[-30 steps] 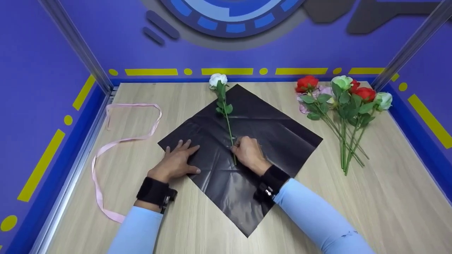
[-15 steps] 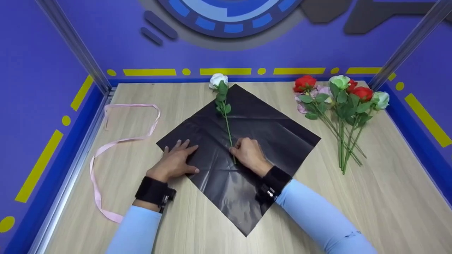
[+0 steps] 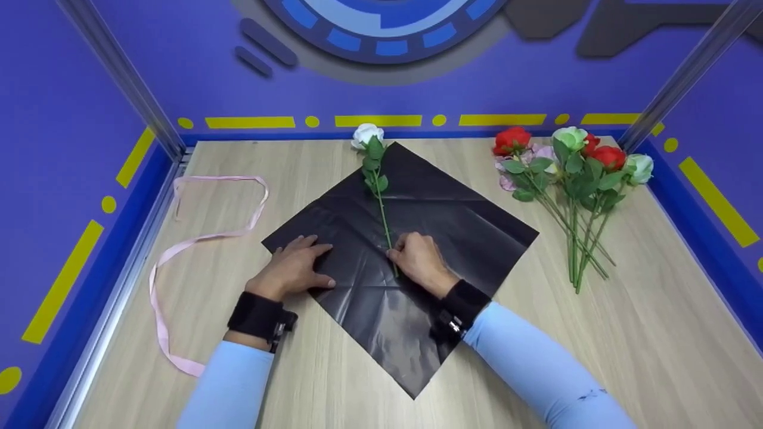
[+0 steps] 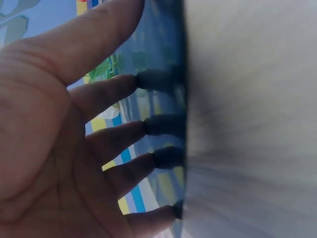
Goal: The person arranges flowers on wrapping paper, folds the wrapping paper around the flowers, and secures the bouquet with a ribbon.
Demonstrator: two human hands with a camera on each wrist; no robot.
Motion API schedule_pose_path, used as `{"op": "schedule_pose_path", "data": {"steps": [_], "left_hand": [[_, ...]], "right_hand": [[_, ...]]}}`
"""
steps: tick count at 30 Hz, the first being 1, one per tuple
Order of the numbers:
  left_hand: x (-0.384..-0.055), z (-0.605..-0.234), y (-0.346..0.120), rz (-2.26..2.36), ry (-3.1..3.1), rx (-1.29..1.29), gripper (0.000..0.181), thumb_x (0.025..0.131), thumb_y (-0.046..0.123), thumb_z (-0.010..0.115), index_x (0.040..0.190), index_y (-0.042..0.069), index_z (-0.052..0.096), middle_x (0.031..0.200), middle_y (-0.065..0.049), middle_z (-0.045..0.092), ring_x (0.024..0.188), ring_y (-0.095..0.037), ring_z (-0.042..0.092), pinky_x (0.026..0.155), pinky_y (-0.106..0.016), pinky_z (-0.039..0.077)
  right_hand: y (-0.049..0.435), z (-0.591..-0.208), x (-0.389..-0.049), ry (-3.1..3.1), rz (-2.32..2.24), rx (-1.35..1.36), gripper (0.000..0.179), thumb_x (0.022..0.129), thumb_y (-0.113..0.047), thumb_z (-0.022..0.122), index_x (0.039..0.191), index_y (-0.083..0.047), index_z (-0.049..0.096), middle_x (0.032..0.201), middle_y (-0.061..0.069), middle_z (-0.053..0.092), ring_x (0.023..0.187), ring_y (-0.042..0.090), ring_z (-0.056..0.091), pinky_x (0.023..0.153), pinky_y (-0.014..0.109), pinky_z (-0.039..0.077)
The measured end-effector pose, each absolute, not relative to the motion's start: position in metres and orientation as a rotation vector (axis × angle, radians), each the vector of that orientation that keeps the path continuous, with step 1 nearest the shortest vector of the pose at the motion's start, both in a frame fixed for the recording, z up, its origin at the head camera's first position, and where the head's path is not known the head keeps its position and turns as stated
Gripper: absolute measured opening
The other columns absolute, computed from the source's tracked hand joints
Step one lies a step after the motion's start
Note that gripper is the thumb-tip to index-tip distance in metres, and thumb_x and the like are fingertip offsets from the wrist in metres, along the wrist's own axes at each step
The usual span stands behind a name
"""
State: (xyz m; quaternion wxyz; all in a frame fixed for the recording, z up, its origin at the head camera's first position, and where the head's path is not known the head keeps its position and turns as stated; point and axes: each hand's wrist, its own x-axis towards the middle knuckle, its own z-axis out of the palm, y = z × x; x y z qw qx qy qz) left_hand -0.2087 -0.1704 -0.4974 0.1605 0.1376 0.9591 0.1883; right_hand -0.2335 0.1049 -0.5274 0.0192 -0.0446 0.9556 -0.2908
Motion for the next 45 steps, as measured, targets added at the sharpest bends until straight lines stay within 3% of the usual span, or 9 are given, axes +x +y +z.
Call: {"op": "schedule_pose_path", "data": {"steps": [6, 13, 19, 29, 35, 40, 45], "left_hand": [[-0.217, -0.495, -0.153, 0.504, 2.830, 0.384, 0.078, 0.087, 0.043, 0.083, 0.152, 0.009, 0.055, 0.160, -0.024, 0.044, 0.152, -0.049, 0.033, 0.119, -0.076, 0.024], [-0.226, -0.499, -0.137, 0.529, 2.781, 0.464, 0.094, 0.086, 0.048, 0.084, 0.162, 0.013, 0.041, 0.172, -0.019, 0.026, 0.161, -0.045, 0.013, 0.122, -0.076, 0.013], [-0.227, -0.502, -0.135, 0.503, 2.731, 0.443, 0.099, 0.084, 0.051, 0.084, 0.164, 0.018, 0.037, 0.174, -0.017, 0.021, 0.162, -0.045, 0.009, 0.120, -0.079, 0.009], [-0.228, -0.505, -0.137, 0.525, 2.720, 0.442, 0.098, 0.085, 0.052, 0.084, 0.164, 0.019, 0.037, 0.174, -0.018, 0.021, 0.162, -0.045, 0.010, 0.119, -0.081, 0.008], [-0.232, -0.504, -0.139, 0.495, 2.784, 0.477, 0.094, 0.082, 0.056, 0.085, 0.159, 0.019, 0.047, 0.169, -0.019, 0.032, 0.159, -0.047, 0.019, 0.115, -0.085, 0.012], [-0.240, -0.505, -0.142, 0.510, 2.824, 0.501, 0.087, 0.078, 0.054, 0.088, 0.150, 0.019, 0.055, 0.161, -0.022, 0.040, 0.157, -0.048, 0.023, 0.114, -0.085, 0.015], [-0.245, -0.505, -0.142, 0.510, 2.771, 0.500, 0.102, 0.079, 0.056, 0.087, 0.161, 0.017, 0.041, 0.171, -0.021, 0.024, 0.161, -0.049, 0.010, 0.117, -0.083, 0.010]], "right_hand": [[0.106, -0.527, -0.233, 2.966, -0.917, -0.133, 0.019, 0.091, -0.031, 0.079, 0.076, -0.020, 0.074, 0.076, -0.001, 0.075, 0.076, 0.026, 0.073, 0.076, 0.044, 0.060], [0.107, -0.528, -0.233, 2.970, -0.929, -0.146, 0.020, 0.090, -0.032, 0.079, 0.075, -0.021, 0.073, 0.075, -0.003, 0.074, 0.075, 0.024, 0.072, 0.075, 0.043, 0.060], [0.107, -0.528, -0.233, 2.966, -0.939, -0.132, 0.022, 0.090, -0.033, 0.079, 0.074, -0.020, 0.072, 0.073, -0.002, 0.073, 0.074, 0.024, 0.071, 0.075, 0.043, 0.059], [0.109, -0.529, -0.234, 2.950, -0.999, -0.114, 0.028, 0.092, -0.040, 0.076, 0.072, -0.021, 0.074, 0.066, -0.005, 0.068, 0.067, 0.021, 0.065, 0.069, 0.038, 0.055], [0.118, -0.529, -0.232, 2.943, -1.026, -0.086, 0.033, 0.095, -0.041, 0.072, 0.068, -0.022, 0.067, 0.063, -0.006, 0.058, 0.067, 0.022, 0.060, 0.067, 0.037, 0.050], [0.132, -0.526, -0.230, 2.927, -1.017, -0.045, 0.027, 0.094, -0.039, 0.073, 0.075, -0.019, 0.073, 0.071, -0.002, 0.066, 0.073, 0.023, 0.063, 0.071, 0.042, 0.053], [0.162, -0.525, -0.230, 2.963, -1.012, -0.051, 0.021, 0.095, -0.033, 0.072, 0.083, -0.016, 0.078, 0.080, 0.003, 0.075, 0.077, 0.025, 0.068, 0.074, 0.045, 0.056]]}}
